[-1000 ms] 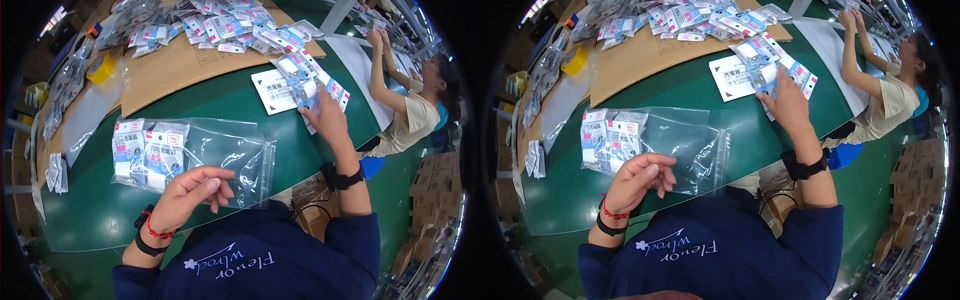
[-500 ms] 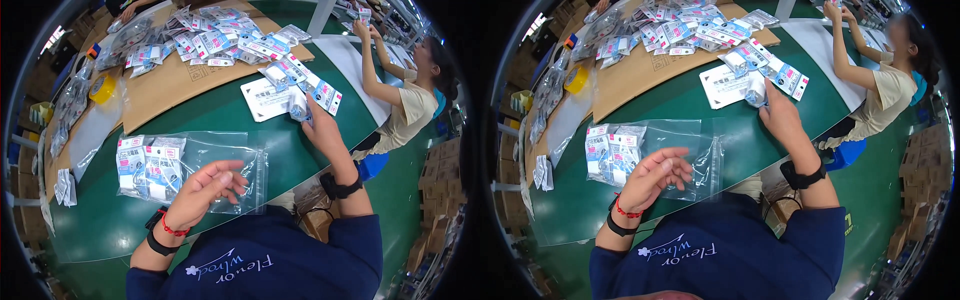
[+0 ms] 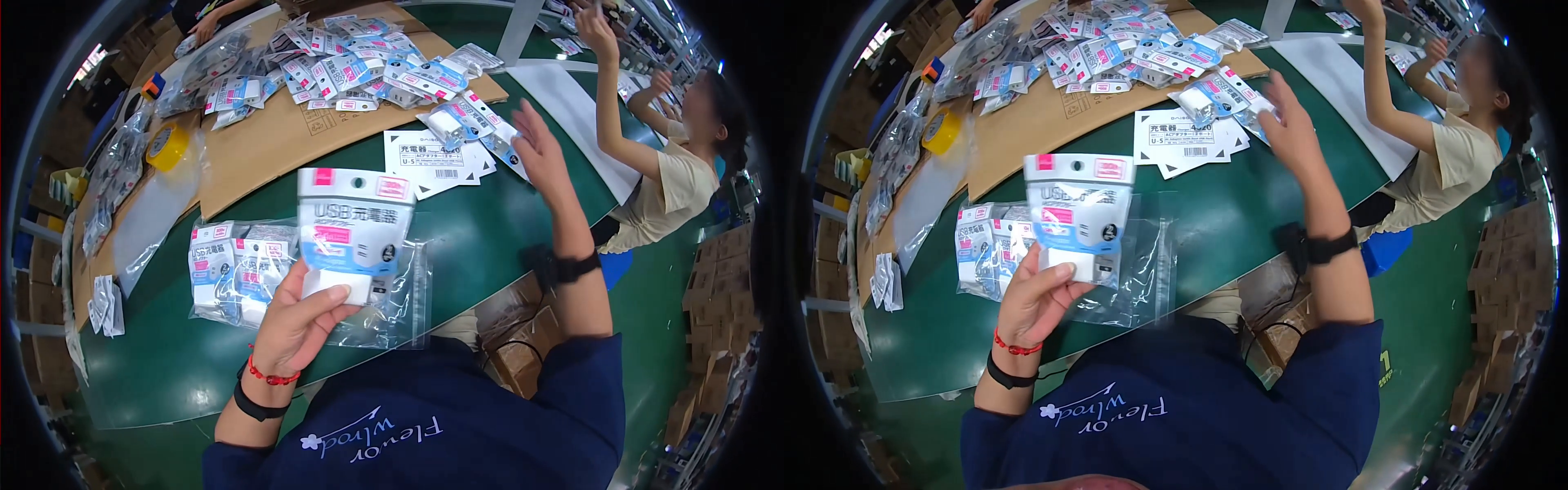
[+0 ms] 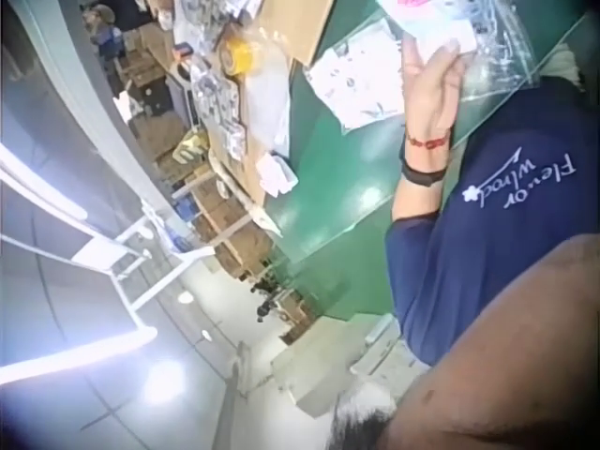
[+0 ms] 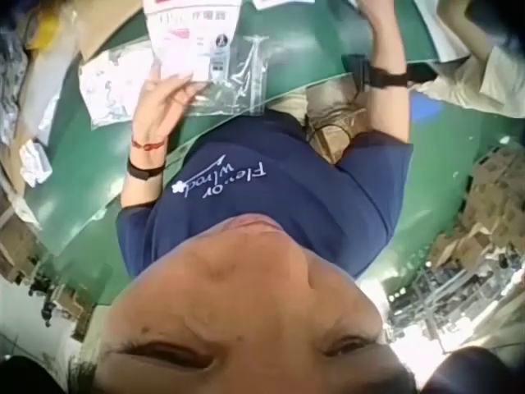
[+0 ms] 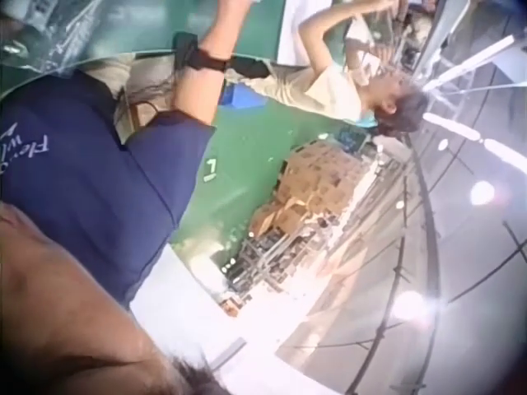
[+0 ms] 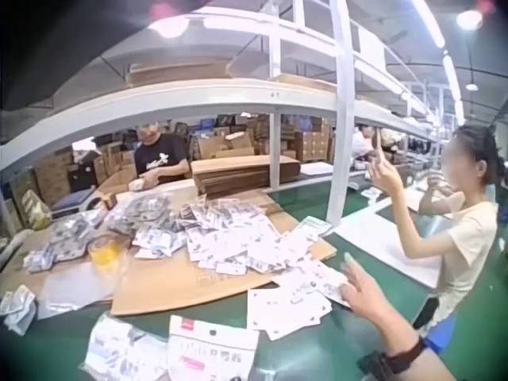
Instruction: The person packages USB chargers by hand, placing multiple chargers and a paper label into a plastic bag before setting it aside. This process is repeated with new bags, chargers, and labels throughout the video.
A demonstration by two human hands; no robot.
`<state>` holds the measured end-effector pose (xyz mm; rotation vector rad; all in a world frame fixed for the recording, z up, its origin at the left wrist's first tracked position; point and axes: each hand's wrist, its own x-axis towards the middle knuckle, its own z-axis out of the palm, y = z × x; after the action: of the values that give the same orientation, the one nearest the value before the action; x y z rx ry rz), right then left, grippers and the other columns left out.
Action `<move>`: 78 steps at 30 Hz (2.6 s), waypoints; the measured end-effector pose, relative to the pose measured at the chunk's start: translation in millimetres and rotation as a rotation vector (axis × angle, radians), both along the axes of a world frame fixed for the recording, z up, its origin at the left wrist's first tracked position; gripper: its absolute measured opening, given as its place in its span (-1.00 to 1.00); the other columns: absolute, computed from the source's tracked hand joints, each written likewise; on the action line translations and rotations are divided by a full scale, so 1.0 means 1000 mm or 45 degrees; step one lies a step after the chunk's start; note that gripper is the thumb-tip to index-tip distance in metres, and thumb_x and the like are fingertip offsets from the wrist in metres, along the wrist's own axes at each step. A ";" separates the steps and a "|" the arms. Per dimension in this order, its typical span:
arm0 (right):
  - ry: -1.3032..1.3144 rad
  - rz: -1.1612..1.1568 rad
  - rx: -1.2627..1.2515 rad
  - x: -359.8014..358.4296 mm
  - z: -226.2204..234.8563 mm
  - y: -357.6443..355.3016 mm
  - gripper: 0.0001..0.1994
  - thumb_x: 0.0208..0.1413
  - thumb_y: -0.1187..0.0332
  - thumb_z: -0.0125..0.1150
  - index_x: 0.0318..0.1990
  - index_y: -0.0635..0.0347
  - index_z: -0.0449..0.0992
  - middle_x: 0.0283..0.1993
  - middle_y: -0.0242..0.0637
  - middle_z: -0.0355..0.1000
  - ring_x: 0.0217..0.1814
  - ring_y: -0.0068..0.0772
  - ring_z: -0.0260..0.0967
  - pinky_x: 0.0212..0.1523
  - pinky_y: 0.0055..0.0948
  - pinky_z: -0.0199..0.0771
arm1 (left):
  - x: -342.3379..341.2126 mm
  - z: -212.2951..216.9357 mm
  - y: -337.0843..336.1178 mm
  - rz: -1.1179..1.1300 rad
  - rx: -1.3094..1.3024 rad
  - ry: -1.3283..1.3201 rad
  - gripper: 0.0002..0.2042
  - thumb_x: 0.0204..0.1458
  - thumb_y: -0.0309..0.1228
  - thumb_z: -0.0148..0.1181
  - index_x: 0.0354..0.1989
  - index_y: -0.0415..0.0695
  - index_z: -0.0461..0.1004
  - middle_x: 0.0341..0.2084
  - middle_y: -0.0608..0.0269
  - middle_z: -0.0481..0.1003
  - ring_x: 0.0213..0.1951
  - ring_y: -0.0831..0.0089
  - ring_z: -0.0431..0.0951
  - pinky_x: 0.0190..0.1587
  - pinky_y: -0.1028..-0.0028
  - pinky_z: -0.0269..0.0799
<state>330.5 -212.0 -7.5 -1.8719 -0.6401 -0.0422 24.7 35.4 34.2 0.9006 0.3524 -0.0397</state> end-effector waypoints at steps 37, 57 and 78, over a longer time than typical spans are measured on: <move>0.798 0.617 0.740 -0.191 0.025 0.114 -0.54 0.15 0.29 0.18 0.15 0.31 0.27 0.05 -0.18 0.40 0.04 -0.42 0.37 0.05 -0.44 0.38 | 0.009 -0.022 -0.001 0.490 1.273 -0.445 -0.59 0.08 -0.38 0.22 0.06 -0.26 0.29 -0.12 0.22 0.46 -0.13 0.58 0.44 -0.07 0.58 0.36; 1.013 0.267 0.274 -0.125 0.022 0.010 -0.69 0.17 0.36 0.12 0.02 0.33 0.37 -0.13 -0.23 0.48 -0.22 -0.54 0.47 -0.19 -0.56 0.48 | 0.000 -0.064 -0.031 -0.076 2.154 -0.270 -0.82 -0.06 -0.38 0.25 -0.44 -0.19 0.39 -0.56 0.15 0.41 -0.47 0.23 0.48 -0.47 0.36 0.41; 0.891 1.325 -0.210 -0.152 -0.017 0.148 -0.63 0.18 0.26 0.15 0.08 0.26 0.36 -0.08 -0.35 0.43 -0.10 -0.63 0.29 -0.05 -0.55 0.35 | -0.018 -0.033 -0.036 0.128 2.238 -0.645 -0.87 -0.17 -0.51 0.20 -0.46 -0.16 0.37 -0.60 0.25 0.32 -0.54 0.35 0.43 -0.52 0.42 0.35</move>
<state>178.8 -63.9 -24.8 -1.3531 -1.0357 1.2986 6.9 -1.0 1.3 2.5467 -0.1569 0.6834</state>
